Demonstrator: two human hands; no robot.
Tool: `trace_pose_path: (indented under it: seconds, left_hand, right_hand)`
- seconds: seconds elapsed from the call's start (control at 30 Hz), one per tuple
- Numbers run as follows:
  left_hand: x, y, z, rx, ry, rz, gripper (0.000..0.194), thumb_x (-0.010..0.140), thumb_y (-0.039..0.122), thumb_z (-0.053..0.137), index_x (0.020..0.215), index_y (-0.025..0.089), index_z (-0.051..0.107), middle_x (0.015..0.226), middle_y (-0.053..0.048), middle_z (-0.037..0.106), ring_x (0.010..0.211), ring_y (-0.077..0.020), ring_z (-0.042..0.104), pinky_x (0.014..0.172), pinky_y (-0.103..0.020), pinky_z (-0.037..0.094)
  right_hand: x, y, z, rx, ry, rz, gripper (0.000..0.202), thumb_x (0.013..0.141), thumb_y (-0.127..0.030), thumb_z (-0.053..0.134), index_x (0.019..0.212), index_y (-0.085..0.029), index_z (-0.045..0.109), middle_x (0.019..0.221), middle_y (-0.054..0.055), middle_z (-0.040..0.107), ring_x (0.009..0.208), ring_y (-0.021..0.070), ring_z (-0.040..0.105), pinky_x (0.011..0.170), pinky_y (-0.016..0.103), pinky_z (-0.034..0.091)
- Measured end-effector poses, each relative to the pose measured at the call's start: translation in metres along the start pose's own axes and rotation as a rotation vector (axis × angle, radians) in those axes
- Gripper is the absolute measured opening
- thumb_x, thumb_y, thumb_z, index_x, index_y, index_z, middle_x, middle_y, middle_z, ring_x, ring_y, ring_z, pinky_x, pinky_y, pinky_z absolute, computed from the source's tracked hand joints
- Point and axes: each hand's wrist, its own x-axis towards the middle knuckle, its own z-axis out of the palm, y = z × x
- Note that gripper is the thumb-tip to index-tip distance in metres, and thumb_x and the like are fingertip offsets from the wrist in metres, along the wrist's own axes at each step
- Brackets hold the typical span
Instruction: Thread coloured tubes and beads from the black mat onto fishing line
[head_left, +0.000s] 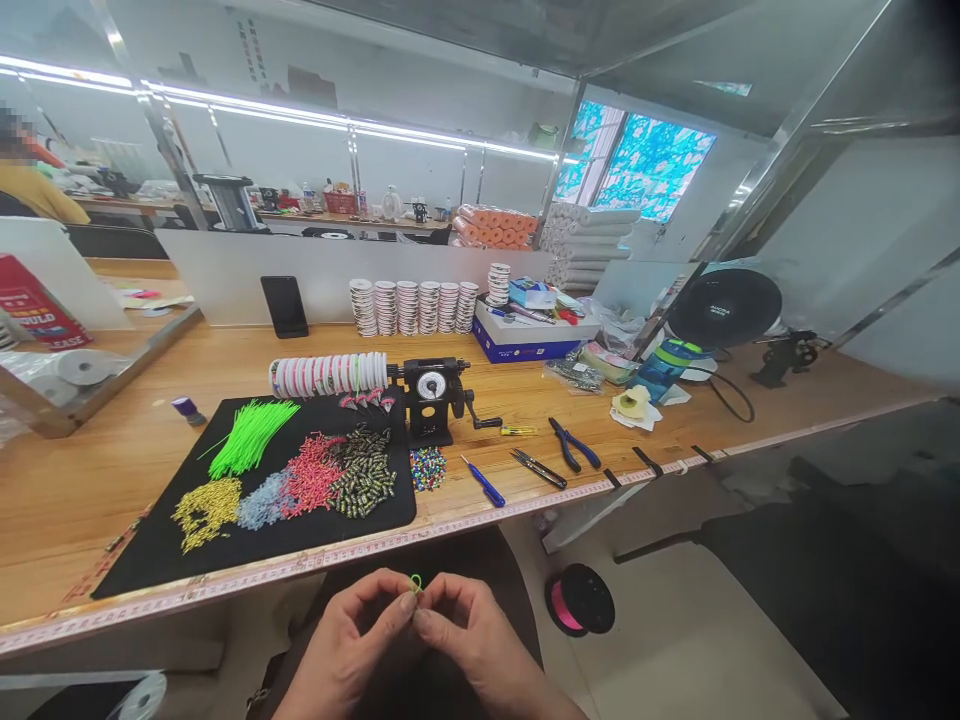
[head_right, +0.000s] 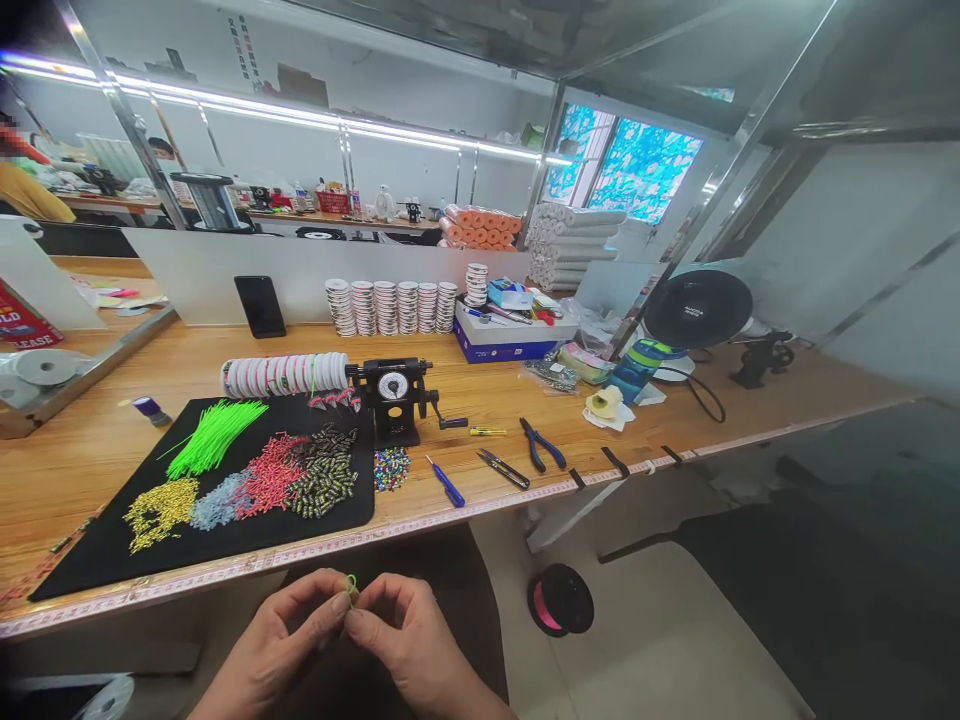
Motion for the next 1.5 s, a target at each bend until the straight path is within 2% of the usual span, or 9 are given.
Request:
trace_pose_path:
  seconds: [0.1,0.23,0.3,0.43,0.6,0.77,1.07,1.2,1.5]
  left_hand:
    - [0.003,-0.002,-0.004,0.11,0.035,0.033,0.039,0.08,0.056,0.071,0.085,0.018,0.068,0.068,0.002,0.062,0.056,-0.011,0.05,0.054,-0.021,0.041]
    - [0.001,0.0,-0.007,0.543,0.114,0.204,0.029,0.089,0.049,0.062,0.088,0.021,0.071,0.083,-0.002,0.072,0.077,-0.0186,0.065,0.074,-0.025,0.05]
    - [0.001,-0.003,-0.008,0.743,0.105,0.313,0.022,0.093,0.04,0.057,0.09,0.024,0.071,0.087,-0.002,0.074,0.08,-0.0194,0.068,0.075,-0.026,0.05]
    - [0.004,-0.01,-0.012,0.915,0.05,0.453,0.02,0.094,0.026,0.052,0.089,0.024,0.071,0.083,-0.002,0.074,0.078,-0.0193,0.07,0.072,-0.025,0.05]
    - [0.001,0.003,-0.01,0.855,-0.092,0.293,0.027,0.099,0.034,0.048,0.088,0.024,0.07,0.084,0.0,0.075,0.077,-0.0172,0.069,0.072,-0.023,0.048]
    - [-0.003,0.009,-0.004,0.762,-0.056,0.229,0.033,0.097,0.045,0.049,0.087,0.024,0.072,0.083,0.0,0.076,0.077,-0.0182,0.069,0.066,-0.022,0.048]
    - [-0.004,0.003,-0.002,0.845,0.118,0.589,0.016,0.091,0.033,0.062,0.086,0.027,0.075,0.079,0.001,0.077,0.072,-0.0164,0.072,0.068,-0.02,0.054]
    - [-0.004,0.009,0.0,0.777,0.171,0.457,0.023,0.089,0.041,0.062,0.079,0.024,0.074,0.074,0.0,0.077,0.066,-0.0179,0.071,0.063,-0.021,0.055]
    - [-0.01,0.017,0.008,0.602,0.186,0.313,0.032,0.086,0.049,0.063,0.073,0.021,0.073,0.069,-0.001,0.073,0.059,-0.0169,0.061,0.043,-0.019,0.04]
  right_hand:
    - [-0.002,-0.004,-0.003,-0.423,0.058,-0.246,0.019,0.09,-0.034,0.068,0.079,-0.019,0.066,0.079,0.001,0.066,0.078,0.0191,0.059,0.073,0.03,0.041]
    - [-0.002,-0.01,-0.009,-0.977,0.139,-0.687,0.011,0.094,-0.018,0.061,0.087,-0.019,0.069,0.085,0.005,0.069,0.079,0.0195,0.061,0.077,0.036,0.037]
    - [0.001,-0.015,-0.011,-1.149,0.123,-0.764,0.013,0.095,-0.016,0.06,0.087,-0.018,0.07,0.084,0.005,0.069,0.077,0.0189,0.061,0.08,0.039,0.035]
    - [0.01,-0.025,-0.014,-1.105,0.016,-0.641,0.01,0.094,-0.016,0.066,0.086,-0.02,0.07,0.083,0.002,0.07,0.08,0.018,0.062,0.08,0.037,0.034]
    - [0.015,-0.026,-0.019,-0.743,-0.03,-0.382,0.012,0.09,-0.012,0.068,0.082,-0.021,0.069,0.084,-0.002,0.07,0.083,0.0163,0.063,0.079,0.03,0.038]
    - [0.01,-0.021,-0.017,-0.621,0.075,-0.273,0.01,0.086,-0.016,0.063,0.077,-0.02,0.063,0.078,-0.002,0.065,0.074,0.0159,0.057,0.068,0.027,0.037]
    - [0.01,-0.002,-0.013,-0.114,0.03,-0.006,0.02,0.082,-0.036,0.064,0.076,-0.018,0.058,0.071,-0.003,0.053,0.071,0.0158,0.048,0.068,0.027,0.037]
    - [0.005,-0.004,-0.007,-0.224,0.101,-0.106,0.025,0.088,-0.042,0.064,0.078,-0.019,0.058,0.073,-0.002,0.054,0.072,0.0166,0.049,0.068,0.027,0.038]
    - [-0.002,-0.007,-0.002,-0.555,0.199,-0.32,0.008,0.086,-0.023,0.063,0.079,-0.021,0.06,0.079,0.0,0.063,0.077,0.0187,0.057,0.072,0.029,0.039]
